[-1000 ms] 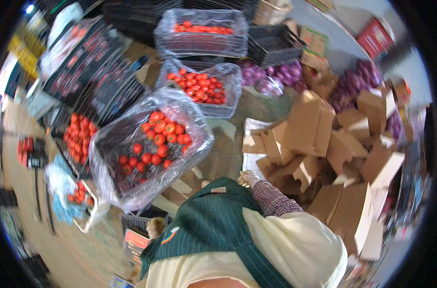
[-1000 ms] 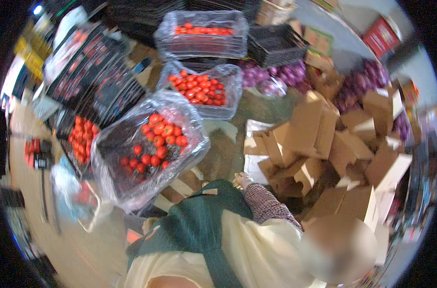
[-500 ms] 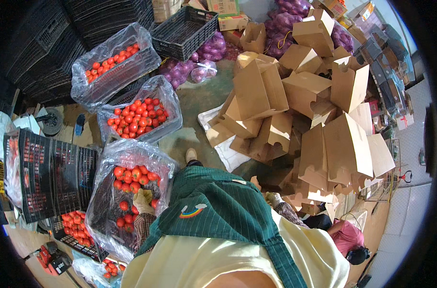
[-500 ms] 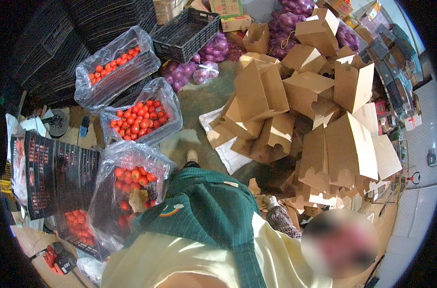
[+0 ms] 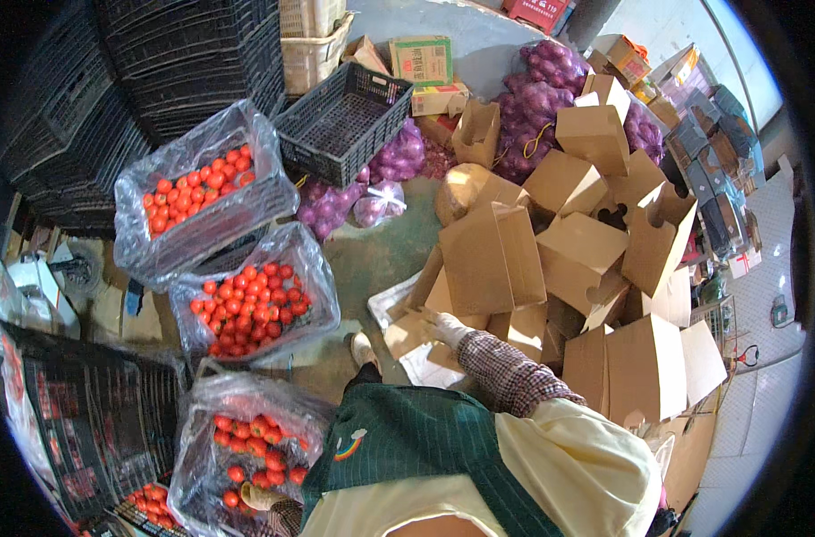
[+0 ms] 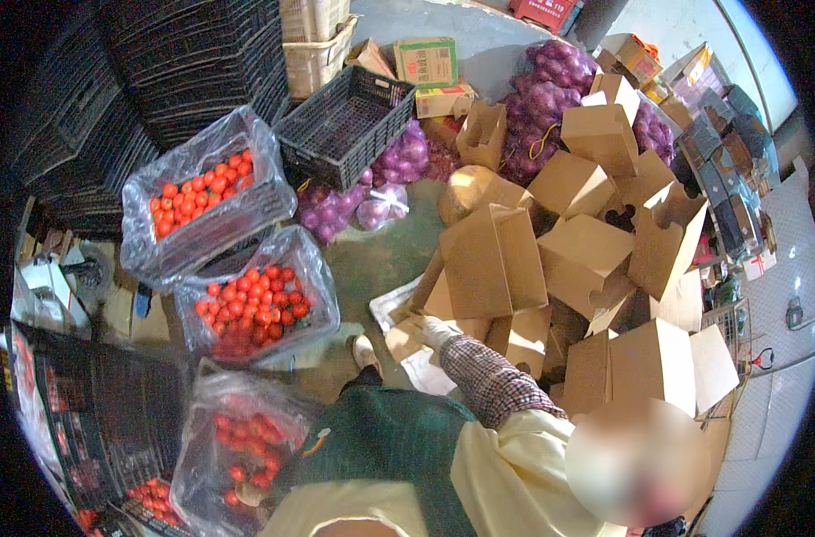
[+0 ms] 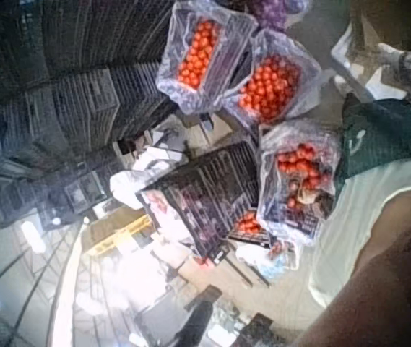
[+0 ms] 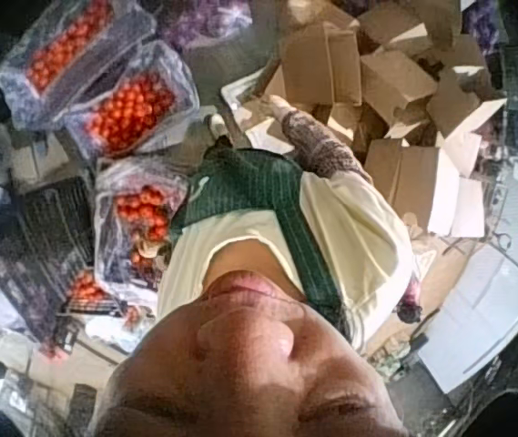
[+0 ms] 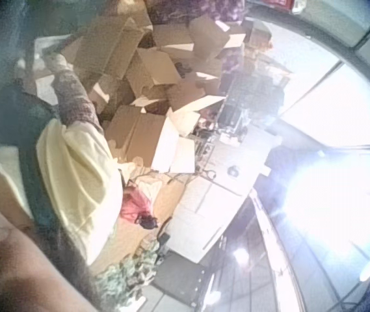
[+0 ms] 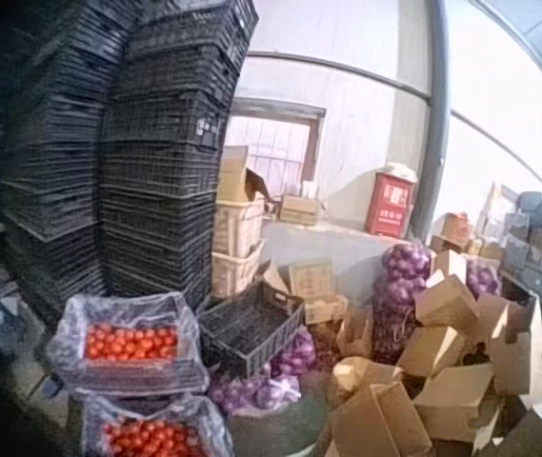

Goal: The person sorts tomatoes from a plastic-lined crate into cardboard boxes by hand. They then relocate empty boxes and plastic crates within a warehouse area containing stacks of produce.

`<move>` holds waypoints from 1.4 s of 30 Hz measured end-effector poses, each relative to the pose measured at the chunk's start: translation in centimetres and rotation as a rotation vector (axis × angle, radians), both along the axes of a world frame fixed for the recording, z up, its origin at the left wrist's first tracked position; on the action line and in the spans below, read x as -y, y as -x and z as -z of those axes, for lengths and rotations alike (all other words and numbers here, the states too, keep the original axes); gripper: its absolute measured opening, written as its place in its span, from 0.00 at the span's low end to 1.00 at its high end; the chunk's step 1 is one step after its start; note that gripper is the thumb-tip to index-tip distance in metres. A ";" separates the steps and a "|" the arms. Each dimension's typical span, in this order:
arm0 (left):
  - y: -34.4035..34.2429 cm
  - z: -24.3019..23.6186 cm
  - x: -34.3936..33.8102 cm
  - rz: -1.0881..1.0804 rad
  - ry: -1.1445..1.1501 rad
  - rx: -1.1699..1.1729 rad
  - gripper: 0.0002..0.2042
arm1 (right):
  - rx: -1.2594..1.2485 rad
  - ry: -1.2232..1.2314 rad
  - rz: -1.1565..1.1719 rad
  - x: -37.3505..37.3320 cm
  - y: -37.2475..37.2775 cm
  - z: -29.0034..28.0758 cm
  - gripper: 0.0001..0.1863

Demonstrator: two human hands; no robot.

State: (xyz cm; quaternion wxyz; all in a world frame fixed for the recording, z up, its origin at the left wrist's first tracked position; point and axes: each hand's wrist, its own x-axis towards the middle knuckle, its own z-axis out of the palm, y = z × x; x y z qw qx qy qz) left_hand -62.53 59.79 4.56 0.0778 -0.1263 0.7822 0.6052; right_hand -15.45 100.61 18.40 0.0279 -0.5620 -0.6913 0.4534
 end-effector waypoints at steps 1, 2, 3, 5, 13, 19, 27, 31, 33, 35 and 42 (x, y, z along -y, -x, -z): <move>0.3 -0.3 -2.4 0.001 0.045 -0.047 0.06 | 0.068 -0.032 0.064 -2.2 0.9 -1.1 0.22; 0.4 -0.6 -4.9 -0.005 0.087 -0.091 0.07 | 0.006 0.018 0.083 -3.9 1.2 -2.0 0.24; 0.8 -1.1 -7.9 0.007 0.124 -0.135 0.08 | -0.022 0.068 0.092 -5.5 1.2 -2.7 0.25; 1.2 -2.4 -14.6 0.075 0.195 -0.237 0.10 | -0.143 0.163 0.427 -7.2 0.1 -3.6 0.22; -2.3 -12.5 -42.5 0.716 -0.295 -0.028 0.11 | -0.401 0.223 1.070 -6.0 -12.9 -0.8 0.16; -10.7 -13.5 -54.9 0.809 -0.226 0.051 0.10 | -0.484 0.133 1.263 -12.3 -16.2 5.0 0.18; -19.4 -12.9 -82.6 1.241 -0.193 0.039 0.10 | -0.290 0.316 1.407 -31.2 -22.0 7.3 0.19; -19.9 -15.1 -88.8 1.188 -0.212 0.044 0.10 | -0.599 0.196 1.224 -42.9 -23.5 3.1 0.19; -20.2 -15.9 -89.7 1.122 -0.123 0.041 0.10 | -0.412 0.283 1.039 -48.9 -24.2 1.6 0.20; -20.6 -16.2 -90.3 1.035 -0.064 0.156 0.07 | -0.401 0.263 0.924 -53.9 -24.1 1.0 0.20; -21.4 -14.3 -100.2 1.050 -0.069 0.241 0.06 | -0.562 0.289 0.887 -62.9 -23.4 1.7 0.23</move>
